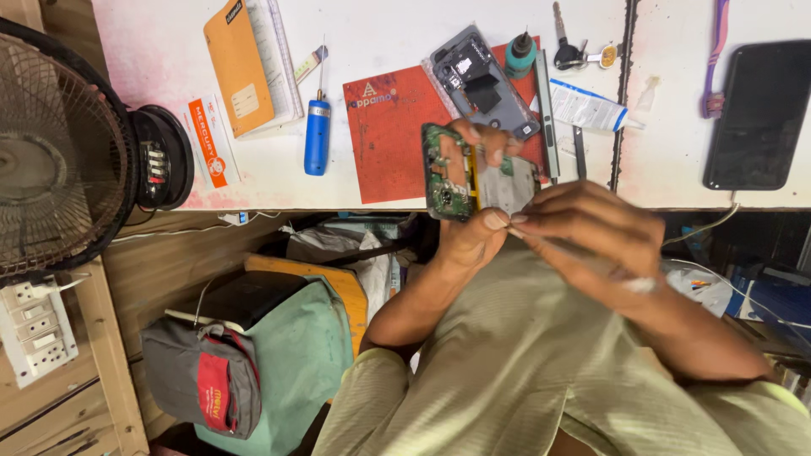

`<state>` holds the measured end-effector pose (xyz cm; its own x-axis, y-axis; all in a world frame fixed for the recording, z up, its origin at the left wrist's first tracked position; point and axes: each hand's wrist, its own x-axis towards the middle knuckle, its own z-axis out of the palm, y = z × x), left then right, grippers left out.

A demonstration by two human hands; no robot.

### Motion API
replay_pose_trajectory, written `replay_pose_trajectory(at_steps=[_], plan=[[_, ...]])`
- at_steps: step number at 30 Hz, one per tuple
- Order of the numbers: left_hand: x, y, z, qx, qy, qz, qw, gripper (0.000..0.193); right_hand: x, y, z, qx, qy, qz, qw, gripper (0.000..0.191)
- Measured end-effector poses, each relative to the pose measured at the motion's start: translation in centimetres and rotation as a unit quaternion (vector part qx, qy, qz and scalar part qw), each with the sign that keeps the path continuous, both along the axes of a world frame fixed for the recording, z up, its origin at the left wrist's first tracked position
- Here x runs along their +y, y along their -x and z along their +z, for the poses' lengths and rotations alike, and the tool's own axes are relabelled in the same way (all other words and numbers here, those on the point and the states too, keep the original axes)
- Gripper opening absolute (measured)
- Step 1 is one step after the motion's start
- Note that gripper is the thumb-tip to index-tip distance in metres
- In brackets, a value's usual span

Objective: The person holds an opened smartphone and uses a pry tool to lever the battery out of the phone body, working around its edges. They then set the battery aside and use a tool to scrape leftover adhesive residue from the inside of the phone's back cover.

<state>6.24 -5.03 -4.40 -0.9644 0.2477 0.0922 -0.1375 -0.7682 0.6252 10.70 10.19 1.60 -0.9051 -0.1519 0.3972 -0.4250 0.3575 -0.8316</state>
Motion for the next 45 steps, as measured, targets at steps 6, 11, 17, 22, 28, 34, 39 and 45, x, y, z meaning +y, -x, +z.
replay_pose_trajectory(at_steps=[6, 11, 17, 22, 28, 34, 39, 45], plan=[[1.5, -1.0, -0.1, -0.033, 0.006, 0.110, 0.993, 0.076, -1.3, -0.7, -2.8, 0.206, -0.108, -0.073, 0.970, 0.023], [1.5, -2.7, -0.7, -0.018, 0.028, 0.188, 0.982, 0.081, -2.4, -2.3, -5.5, 0.238, -0.107, -0.106, 0.960, 0.025], [0.9, -3.9, -1.2, -0.017, 0.071, 0.208, 0.975, 0.085, -3.3, -3.5, -6.9, 0.237, -0.102, -0.117, 0.959, 0.026], [0.3, -4.2, -1.2, -0.026, 0.058, 0.206, 0.977, 0.084, -4.2, -4.0, -7.4, 0.233, -0.094, -0.122, 0.960, 0.026], [0.0, -4.5, -1.3, -0.020, 0.073, 0.214, 0.974, 0.081, -5.0, -4.5, -7.9, 0.222, -0.070, -0.134, 0.963, 0.025], [-1.0, -5.3, -2.0, -0.006, 0.110, 0.230, 0.967, 0.080, -6.2, -4.9, -9.1, 0.254, -0.056, -0.139, 0.956, 0.024], [-2.5, -5.5, -3.0, 0.013, 0.134, 0.243, 0.961, 0.085, -7.6, -4.7, -9.5, 0.218, 0.009, -0.125, 0.968, 0.020], [-5.7, -4.4, -3.4, 0.246, 0.210, 0.228, 0.919, 0.105, -6.6, -5.5, -8.3, 0.055, 0.196, -0.053, 0.978, 0.015]])
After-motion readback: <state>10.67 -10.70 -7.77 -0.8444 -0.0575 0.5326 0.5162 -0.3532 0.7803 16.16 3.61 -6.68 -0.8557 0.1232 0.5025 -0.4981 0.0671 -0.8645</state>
